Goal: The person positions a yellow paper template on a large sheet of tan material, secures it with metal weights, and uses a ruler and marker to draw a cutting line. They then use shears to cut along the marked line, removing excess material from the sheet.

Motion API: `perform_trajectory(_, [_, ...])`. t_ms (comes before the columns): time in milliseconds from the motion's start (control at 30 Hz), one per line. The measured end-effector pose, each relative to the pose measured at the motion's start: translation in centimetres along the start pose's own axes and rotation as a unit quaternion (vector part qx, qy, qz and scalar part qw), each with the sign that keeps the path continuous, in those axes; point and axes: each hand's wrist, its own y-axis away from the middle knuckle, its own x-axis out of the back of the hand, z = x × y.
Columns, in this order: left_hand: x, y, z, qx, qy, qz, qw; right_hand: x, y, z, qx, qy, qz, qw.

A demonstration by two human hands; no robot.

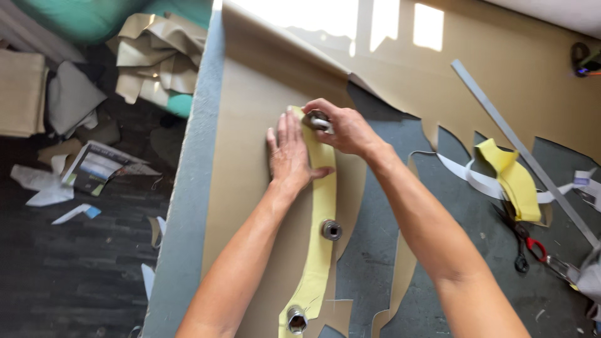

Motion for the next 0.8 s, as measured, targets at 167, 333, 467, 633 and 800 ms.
perform_trajectory(167, [0.5, -0.2, 0.7, -0.005, -0.004, -0.008, 1.0, -2.3, -0.5, 2.3, 0.001, -0.09, 0.071, 0.993])
perform_trajectory(333, [0.5, -0.1, 0.4, -0.002, -0.012, -0.01, 1.0, -3.8, -0.9, 1.4, 0.01, -0.094, 0.117, 0.989])
perform_trajectory(467, [0.7, -0.1, 0.7, -0.017, -0.026, 0.003, 1.0, -1.4, 1.4, -0.1, -0.057, -0.088, 0.102, 0.989])
perform_trajectory(633, [-0.1, -0.2, 0.0, -0.037, -0.052, 0.021, 0.998, 2.1, 11.8, 3.3, -0.055, -0.068, 0.179, 0.98])
perform_trajectory(800, [-2.0, -0.6, -1.2, -0.046, -0.055, 0.042, 0.997, 7.6, 27.9, 13.3, -0.18, -0.14, 0.284, 0.931])
